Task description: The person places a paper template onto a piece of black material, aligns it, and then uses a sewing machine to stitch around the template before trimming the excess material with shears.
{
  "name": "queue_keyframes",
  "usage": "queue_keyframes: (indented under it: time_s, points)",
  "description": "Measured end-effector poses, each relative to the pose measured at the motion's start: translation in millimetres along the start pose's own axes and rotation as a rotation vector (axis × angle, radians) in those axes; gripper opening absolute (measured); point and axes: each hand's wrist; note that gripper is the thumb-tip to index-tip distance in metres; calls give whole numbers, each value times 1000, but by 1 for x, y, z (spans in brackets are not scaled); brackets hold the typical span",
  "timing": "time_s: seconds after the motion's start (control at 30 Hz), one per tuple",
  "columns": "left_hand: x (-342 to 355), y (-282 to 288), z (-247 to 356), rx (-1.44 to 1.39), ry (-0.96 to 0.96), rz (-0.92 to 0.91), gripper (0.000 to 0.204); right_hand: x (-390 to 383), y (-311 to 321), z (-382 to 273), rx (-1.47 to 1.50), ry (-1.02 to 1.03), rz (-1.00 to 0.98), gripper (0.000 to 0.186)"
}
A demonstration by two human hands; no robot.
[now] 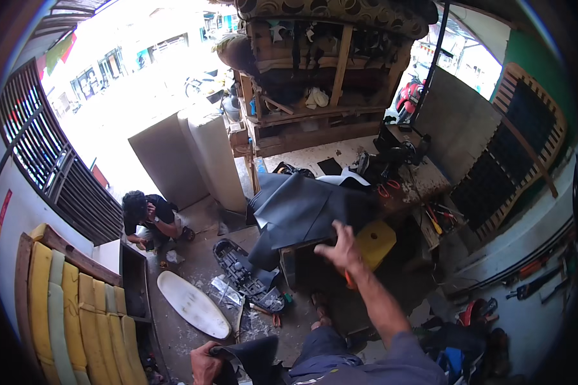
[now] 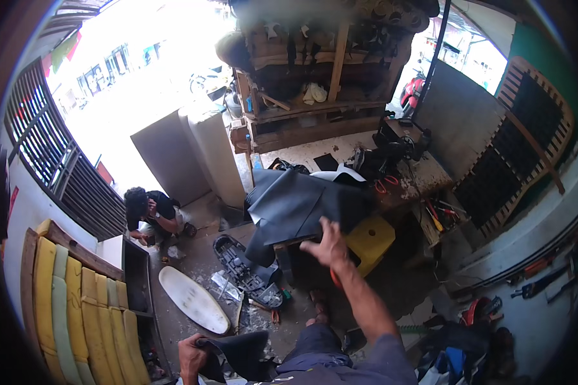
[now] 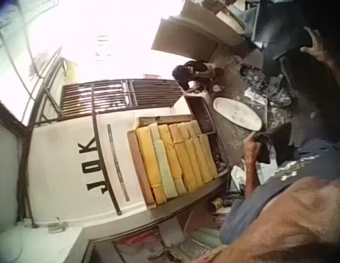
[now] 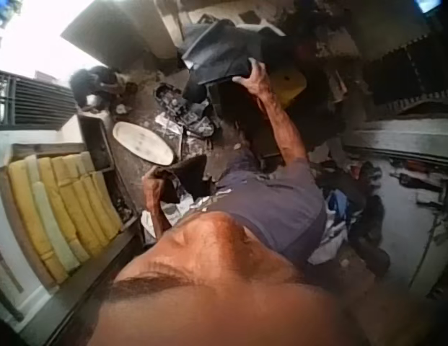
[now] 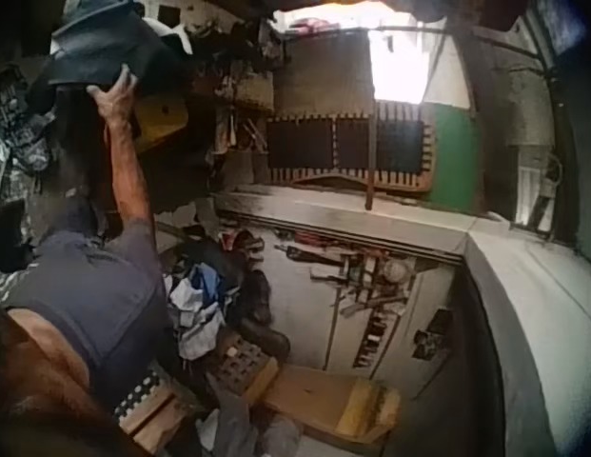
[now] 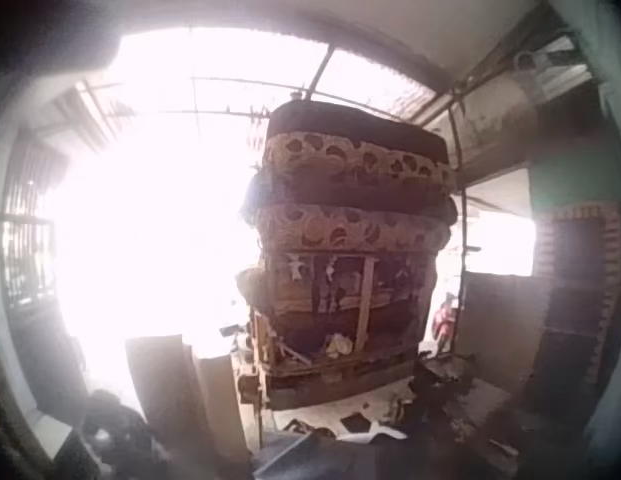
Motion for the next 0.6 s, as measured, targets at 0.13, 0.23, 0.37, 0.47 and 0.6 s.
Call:
queue_keyframes:
  time_s: [0.13, 0.23, 0.37, 0.47, 0.6]
  points:
    - [6, -65, 9, 92, 82, 143, 18, 112, -37, 107, -164, -322, -98, 132]
    - [21, -122, 38, 168, 189, 190, 23, 191, -76, 161, -335, -319, -285, 141]
    - [32, -175, 89, 219, 306, 183, 25, 208, -121, 189, -338, -189, -417, 101]
    - [38, -187, 121, 187, 446, 122, 30, 192, -114, 182, -211, -130, -393, 47]
    - [62, -199, 142, 179, 580, 118, 35, 165, -46, 132, 76, -44, -306, 26]
Point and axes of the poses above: each hand's wrist, its own x-axis towards the middle knuckle, its own y-axis out of the back of the hand, z = x × y, and after that the axes turned 11 degrees about z, right-handed
